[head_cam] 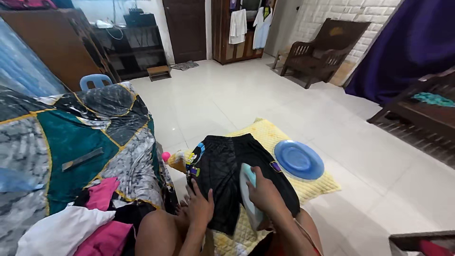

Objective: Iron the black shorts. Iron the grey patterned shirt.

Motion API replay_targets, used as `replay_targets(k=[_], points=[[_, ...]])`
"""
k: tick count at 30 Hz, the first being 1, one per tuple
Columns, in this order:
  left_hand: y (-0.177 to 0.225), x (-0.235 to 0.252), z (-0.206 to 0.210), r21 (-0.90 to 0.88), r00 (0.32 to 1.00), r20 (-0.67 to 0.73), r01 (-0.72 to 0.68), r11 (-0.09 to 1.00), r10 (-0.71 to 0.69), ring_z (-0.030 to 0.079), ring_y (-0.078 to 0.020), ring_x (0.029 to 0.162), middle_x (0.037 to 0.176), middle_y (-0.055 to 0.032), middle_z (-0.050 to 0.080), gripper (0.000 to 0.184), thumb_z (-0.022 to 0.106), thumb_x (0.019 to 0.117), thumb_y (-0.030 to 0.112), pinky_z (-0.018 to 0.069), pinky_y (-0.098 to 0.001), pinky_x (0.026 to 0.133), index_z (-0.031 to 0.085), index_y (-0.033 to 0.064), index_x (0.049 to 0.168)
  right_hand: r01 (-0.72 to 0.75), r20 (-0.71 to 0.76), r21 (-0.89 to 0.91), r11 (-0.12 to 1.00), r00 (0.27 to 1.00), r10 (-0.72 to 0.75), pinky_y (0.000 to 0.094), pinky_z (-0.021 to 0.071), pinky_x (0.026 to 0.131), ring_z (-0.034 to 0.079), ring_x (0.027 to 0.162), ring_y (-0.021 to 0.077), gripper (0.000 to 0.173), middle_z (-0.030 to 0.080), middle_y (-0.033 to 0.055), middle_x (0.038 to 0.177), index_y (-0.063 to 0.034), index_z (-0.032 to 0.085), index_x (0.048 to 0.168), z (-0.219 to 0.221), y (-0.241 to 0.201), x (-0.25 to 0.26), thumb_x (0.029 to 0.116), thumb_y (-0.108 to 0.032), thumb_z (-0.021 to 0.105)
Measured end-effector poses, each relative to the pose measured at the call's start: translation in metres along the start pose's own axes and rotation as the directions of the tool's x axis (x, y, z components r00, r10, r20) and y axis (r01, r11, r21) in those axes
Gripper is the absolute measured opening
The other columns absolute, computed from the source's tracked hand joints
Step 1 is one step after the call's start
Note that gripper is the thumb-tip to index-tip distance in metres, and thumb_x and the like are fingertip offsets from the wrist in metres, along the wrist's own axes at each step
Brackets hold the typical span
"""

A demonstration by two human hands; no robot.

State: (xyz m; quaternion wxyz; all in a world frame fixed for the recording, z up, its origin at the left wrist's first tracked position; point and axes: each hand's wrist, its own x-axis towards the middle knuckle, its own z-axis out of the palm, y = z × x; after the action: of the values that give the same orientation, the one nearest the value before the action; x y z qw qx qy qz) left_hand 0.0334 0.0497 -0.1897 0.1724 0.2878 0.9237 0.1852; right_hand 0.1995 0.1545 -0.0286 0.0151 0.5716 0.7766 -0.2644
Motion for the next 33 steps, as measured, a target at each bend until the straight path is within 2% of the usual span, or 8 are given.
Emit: replay_targets(k=[2,4,6,9,14,25,30,33], points=[[-0.005,-0.027,-0.005,0.010,0.986,0.140,0.086,0.996,-0.087,0.062,-0.0470,0.123,0.148,-0.0307,0.050,0.104,0.042,0.0948,0.076,0.0512,-0.0632,0.099,0.005,0.0105,0.166,0.058,0.025,0.003,0.998,0.998,-0.058,0.0585,0.0594,0.083,0.073,0.095,0.0368,0.060,0.072,0.0170,0.106,-0.0237,0.034,0.158,0.011,-0.025,0.007,0.1029,-0.033,0.058],[-0.012,-0.043,-0.013,0.006,0.935,0.324,0.149,0.989,-0.142,0.064,-0.0456,0.121,0.139,-0.0292,0.059,0.111,0.039,0.0902,0.085,0.0531,-0.0617,0.098,0.006,0.0101,0.166,0.105,0.068,-0.023,0.994,0.992,-0.104,0.0580,0.0595,0.083,0.073,0.096,0.0365,0.060,0.072,0.0167,0.108,-0.0241,0.034,0.158,0.025,-0.052,0.014,0.1036,-0.034,0.056],[-0.028,-0.048,-0.013,-0.014,0.880,0.455,0.157,0.987,-0.134,0.068,-0.0430,0.116,0.127,-0.0251,0.068,0.112,0.039,0.0841,0.091,0.0530,-0.0643,0.096,0.034,0.0085,0.159,0.129,0.113,-0.059,0.990,0.986,-0.122,0.0588,0.0594,0.083,0.073,0.098,0.0372,0.061,0.072,0.0171,0.110,-0.0242,0.032,0.159,0.042,-0.075,0.020,0.1030,-0.031,0.056],[-0.056,-0.033,-0.013,-0.107,0.760,0.646,0.180,0.978,-0.069,0.074,-0.0325,0.097,0.102,-0.0148,0.076,0.095,0.051,0.0814,0.089,0.0577,-0.0579,0.089,0.070,0.0054,0.123,0.133,0.142,-0.075,0.988,0.982,-0.122,0.0589,0.0594,0.082,0.072,0.100,0.0381,0.071,0.072,0.0179,0.110,-0.0214,0.029,0.161,0.068,-0.101,0.034,0.0973,-0.023,0.060],[-0.067,-0.010,-0.013,-0.201,0.674,0.738,0.163,0.966,0.039,0.075,-0.0277,0.090,0.096,-0.0134,0.076,0.084,0.068,0.0814,0.077,0.0600,-0.0507,0.089,0.067,0.0009,0.117,0.087,0.107,-0.035,0.996,0.991,-0.083,0.0574,0.0599,0.079,0.073,0.098,0.0370,0.087,0.072,0.0175,0.107,-0.0186,0.026,0.160,0.080,-0.126,0.057,0.0839,-0.013,0.068],[-0.059,-0.007,-0.023,-0.234,0.623,0.772,0.094,0.968,0.126,0.071,-0.0177,0.073,0.084,-0.0056,0.075,0.055,0.068,0.0935,0.057,0.0582,-0.0408,0.073,0.069,0.0048,0.110,0.105,0.161,-0.080,0.991,0.983,-0.091,0.0547,0.0598,0.079,0.073,0.097,0.0352,0.069,0.072,0.0149,0.103,-0.0189,0.031,0.157,0.083,-0.107,0.019,0.0945,-0.020,0.060],[-0.065,-0.006,-0.028,-0.300,0.583,0.782,0.046,0.953,0.218,0.074,-0.0172,0.086,0.094,-0.0054,0.076,0.057,0.072,0.0913,0.054,0.0602,-0.0415,0.087,0.066,0.0061,0.121,0.129,0.157,-0.031,0.991,0.980,-0.123,0.0591,0.0588,0.079,0.072,0.098,0.0377,0.090,0.072,0.0175,0.105,-0.0156,0.024,0.160,0.072,-0.122,0.057,0.0827,-0.015,0.070],[-0.062,-0.009,-0.035,-0.230,0.597,0.789,0.069,0.971,0.145,0.073,-0.0174,0.085,0.098,-0.0060,0.076,0.061,0.074,0.0897,0.055,0.0589,-0.0400,0.080,0.062,0.0068,0.125,0.161,0.148,-0.048,0.986,0.977,-0.152,0.0592,0.0584,0.081,0.072,0.100,0.0372,0.090,0.072,0.0172,0.108,-0.0147,0.023,0.160,0.066,-0.128,0.089,0.0830,-0.017,0.069]])
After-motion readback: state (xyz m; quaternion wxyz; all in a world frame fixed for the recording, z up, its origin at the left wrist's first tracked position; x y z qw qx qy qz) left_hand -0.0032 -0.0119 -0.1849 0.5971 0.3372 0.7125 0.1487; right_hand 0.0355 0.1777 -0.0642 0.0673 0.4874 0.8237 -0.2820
